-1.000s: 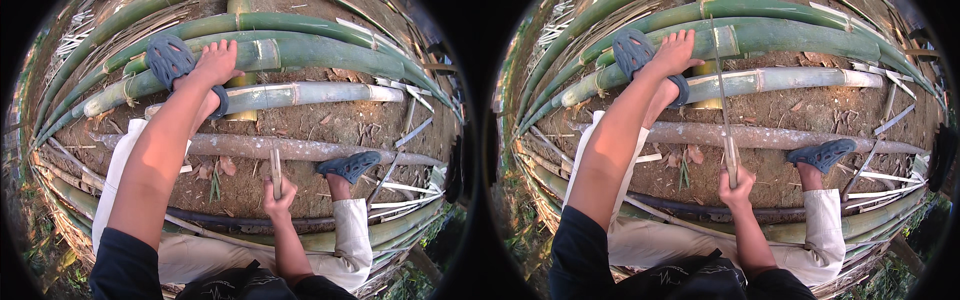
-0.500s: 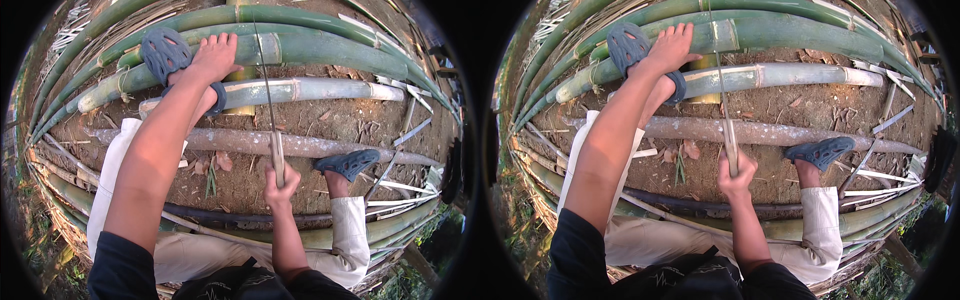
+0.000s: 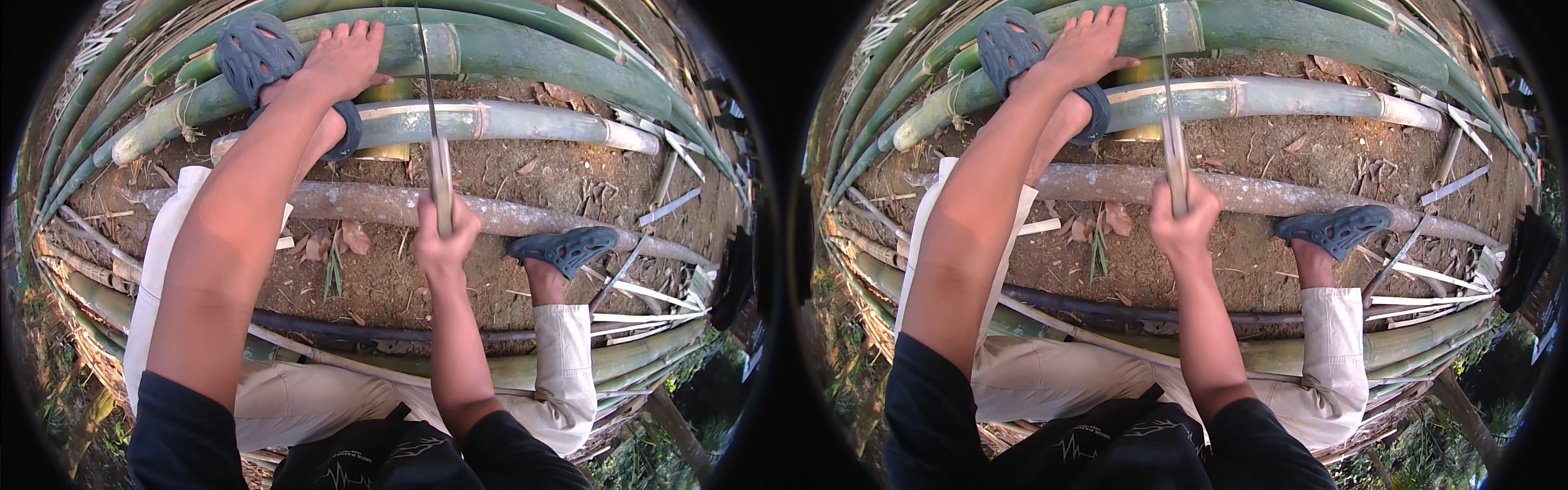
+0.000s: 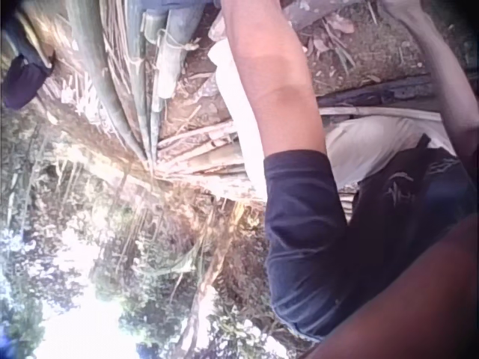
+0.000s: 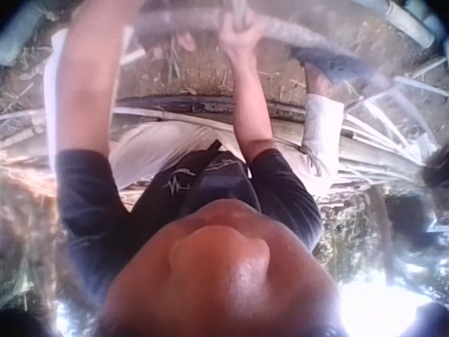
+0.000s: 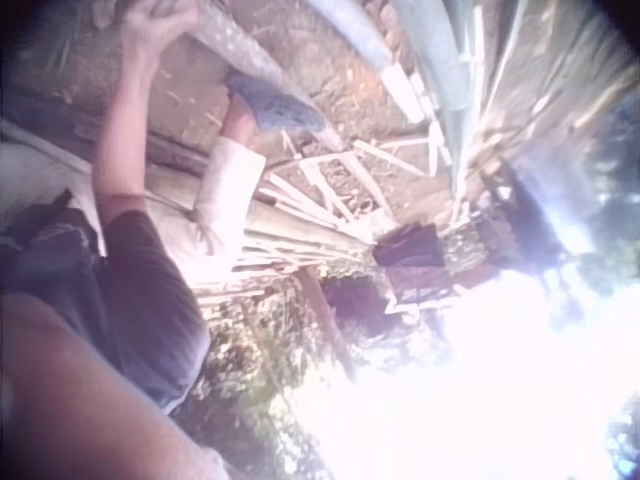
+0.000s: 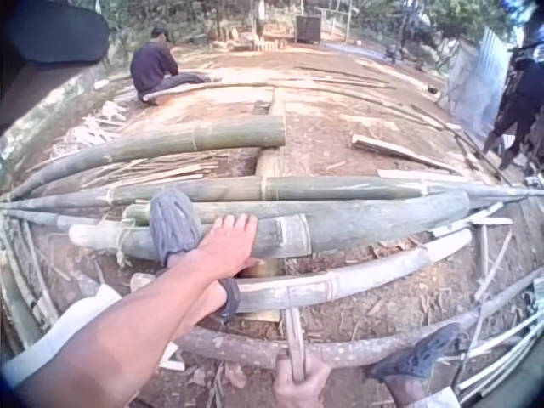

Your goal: The person sits on the ground and uses a hand saw to cut a long green bamboo pole into smaller sections. They position the bamboo between their legs and saw through it repeatedly, creating a pile of cut pieces.

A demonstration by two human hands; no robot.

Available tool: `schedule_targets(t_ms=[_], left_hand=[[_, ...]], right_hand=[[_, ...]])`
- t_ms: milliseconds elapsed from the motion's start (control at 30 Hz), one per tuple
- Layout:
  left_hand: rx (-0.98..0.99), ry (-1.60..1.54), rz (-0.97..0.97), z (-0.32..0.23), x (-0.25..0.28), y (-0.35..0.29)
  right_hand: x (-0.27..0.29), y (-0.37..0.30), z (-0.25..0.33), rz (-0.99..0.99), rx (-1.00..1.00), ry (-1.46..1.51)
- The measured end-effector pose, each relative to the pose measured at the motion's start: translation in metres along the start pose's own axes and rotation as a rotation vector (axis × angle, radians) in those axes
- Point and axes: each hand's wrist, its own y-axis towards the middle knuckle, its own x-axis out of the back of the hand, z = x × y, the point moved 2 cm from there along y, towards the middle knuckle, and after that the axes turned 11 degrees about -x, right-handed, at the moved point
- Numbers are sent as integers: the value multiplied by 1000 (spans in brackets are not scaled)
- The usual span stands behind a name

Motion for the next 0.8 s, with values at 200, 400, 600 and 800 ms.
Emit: schedule_targets(t_ms=[200, 400, 600, 800], left_hand=[[-86, -120, 59, 8, -9, 0], [21, -15, 4, 7, -11, 0], [-58, -86, 35, 14, 2, 8], [10, -50, -8, 10, -8, 2]], right_hand=[[-1, 11, -2, 22, -6, 12], [15, -27, -9, 30, 12, 14], [-10, 38, 8, 26, -23, 25], [40, -53, 6, 24, -34, -43]])
